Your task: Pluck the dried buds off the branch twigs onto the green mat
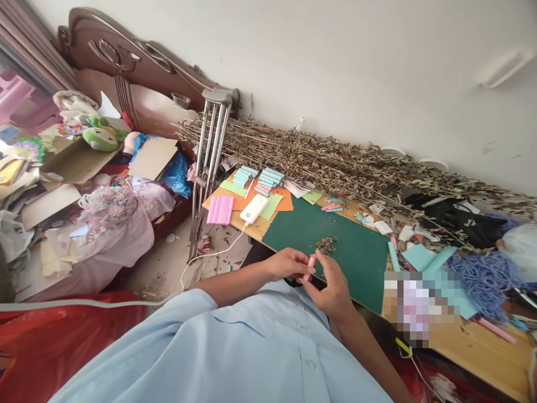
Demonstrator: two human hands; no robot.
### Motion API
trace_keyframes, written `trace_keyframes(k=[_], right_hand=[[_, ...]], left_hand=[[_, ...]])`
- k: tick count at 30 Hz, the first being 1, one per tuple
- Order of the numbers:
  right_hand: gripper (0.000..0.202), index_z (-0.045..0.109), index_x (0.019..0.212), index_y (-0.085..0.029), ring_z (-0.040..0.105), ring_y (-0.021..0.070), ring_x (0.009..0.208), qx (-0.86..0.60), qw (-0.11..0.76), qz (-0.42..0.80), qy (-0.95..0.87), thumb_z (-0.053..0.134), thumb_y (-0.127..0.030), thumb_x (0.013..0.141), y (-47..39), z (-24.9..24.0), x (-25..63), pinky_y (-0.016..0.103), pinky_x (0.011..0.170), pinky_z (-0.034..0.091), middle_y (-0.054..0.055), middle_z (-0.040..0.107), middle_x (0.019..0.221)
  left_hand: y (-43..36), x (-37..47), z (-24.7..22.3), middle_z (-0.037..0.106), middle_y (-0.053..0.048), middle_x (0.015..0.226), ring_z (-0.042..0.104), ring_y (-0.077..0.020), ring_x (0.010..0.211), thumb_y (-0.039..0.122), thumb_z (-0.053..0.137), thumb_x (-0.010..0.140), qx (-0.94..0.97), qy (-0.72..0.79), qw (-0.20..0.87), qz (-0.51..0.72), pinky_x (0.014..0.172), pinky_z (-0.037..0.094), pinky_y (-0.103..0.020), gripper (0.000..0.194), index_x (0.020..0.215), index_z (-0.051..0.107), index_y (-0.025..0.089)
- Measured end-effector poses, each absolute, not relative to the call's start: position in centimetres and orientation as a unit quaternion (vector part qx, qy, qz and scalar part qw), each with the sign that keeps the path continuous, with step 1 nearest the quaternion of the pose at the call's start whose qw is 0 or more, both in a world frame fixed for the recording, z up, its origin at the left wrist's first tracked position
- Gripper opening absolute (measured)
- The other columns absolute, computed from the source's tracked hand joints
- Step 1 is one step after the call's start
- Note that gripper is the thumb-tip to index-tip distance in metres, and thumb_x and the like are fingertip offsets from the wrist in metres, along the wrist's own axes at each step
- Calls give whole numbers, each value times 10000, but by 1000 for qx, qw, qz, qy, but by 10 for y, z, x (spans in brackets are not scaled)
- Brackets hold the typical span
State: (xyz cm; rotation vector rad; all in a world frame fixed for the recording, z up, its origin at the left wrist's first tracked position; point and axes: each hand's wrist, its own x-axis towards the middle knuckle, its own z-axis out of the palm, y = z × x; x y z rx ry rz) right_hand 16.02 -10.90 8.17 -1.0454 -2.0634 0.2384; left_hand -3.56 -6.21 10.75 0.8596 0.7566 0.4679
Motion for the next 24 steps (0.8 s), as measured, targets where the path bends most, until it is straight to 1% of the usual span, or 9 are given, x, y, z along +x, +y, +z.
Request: trace_keyframes(k=[4,7,9,10,12,15,19,22,24], right_hand=[[873,307,1694,-232,629,388,1339,-426,394,98,-809,750,-285,943,-109,77,160,647,1093,574,189,632,1464],[941,262,1712,-231,534,411,1465,-445,389,103,-800,780,-378,941,-107,71,164,670,1164,521,198,526,1604],[935,247,1717,-222,477,420,1519,-464,397,95,-786,758,-417,959,-103,63,171,685,1187,493,207,456,1664],[905,259,1714,-219,470,418,1526,-477,405,88,-775,737,-424,973,-100,58,176,689,1188,489,210,450,1669],[818,340,1682,-217,505,409,1499,-509,426,64,-745,712,-439,989,-93,45,190,686,1170,505,213,498,1630],[722,470,1602,-205,546,402,1460,-557,428,40,-710,699,-502,985,-83,25,211,676,1148,526,216,551,1577],[650,576,1499,-171,583,393,1411,-599,422,26,-679,674,-554,983,-78,2,225,656,1136,528,224,599,1519],[588,624,1437,-153,617,382,1366,-603,423,11,-676,671,-531,988,-79,-8,224,629,1136,528,224,637,1471],[555,641,1416,-152,635,370,1344,-596,421,3,-684,679,-505,989,-80,-11,222,606,1137,532,217,656,1448]], left_hand=[[-62,-33,103,715,-32,726,632,-113,607,644,1003,492,403,368,805,231,621,494,-263,674,788,695,122],[-57,-35,98,708,-32,726,618,-105,605,630,974,548,424,369,790,244,606,475,-250,621,774,697,123],[-48,-39,95,711,-35,750,612,-102,623,606,937,615,450,372,768,263,607,472,-242,562,800,714,125],[-41,-43,95,719,-39,775,615,-105,640,587,919,643,462,378,753,277,613,475,-242,533,827,723,128],[-22,-54,96,731,-51,833,626,-115,685,546,876,700,492,399,709,310,620,475,-239,472,886,736,136],[18,-81,104,690,-27,806,613,-121,700,516,821,768,544,453,609,358,669,498,-253,397,902,735,152],[80,-135,120,629,-15,724,548,-139,681,514,720,892,596,560,413,401,659,438,-262,356,865,722,158],[123,-182,126,633,-24,728,510,-155,691,443,656,946,614,635,276,379,673,402,-275,303,913,749,157],[146,-211,125,665,-38,776,516,-161,707,369,632,957,605,688,197,349,696,389,-282,261,1000,778,157]])
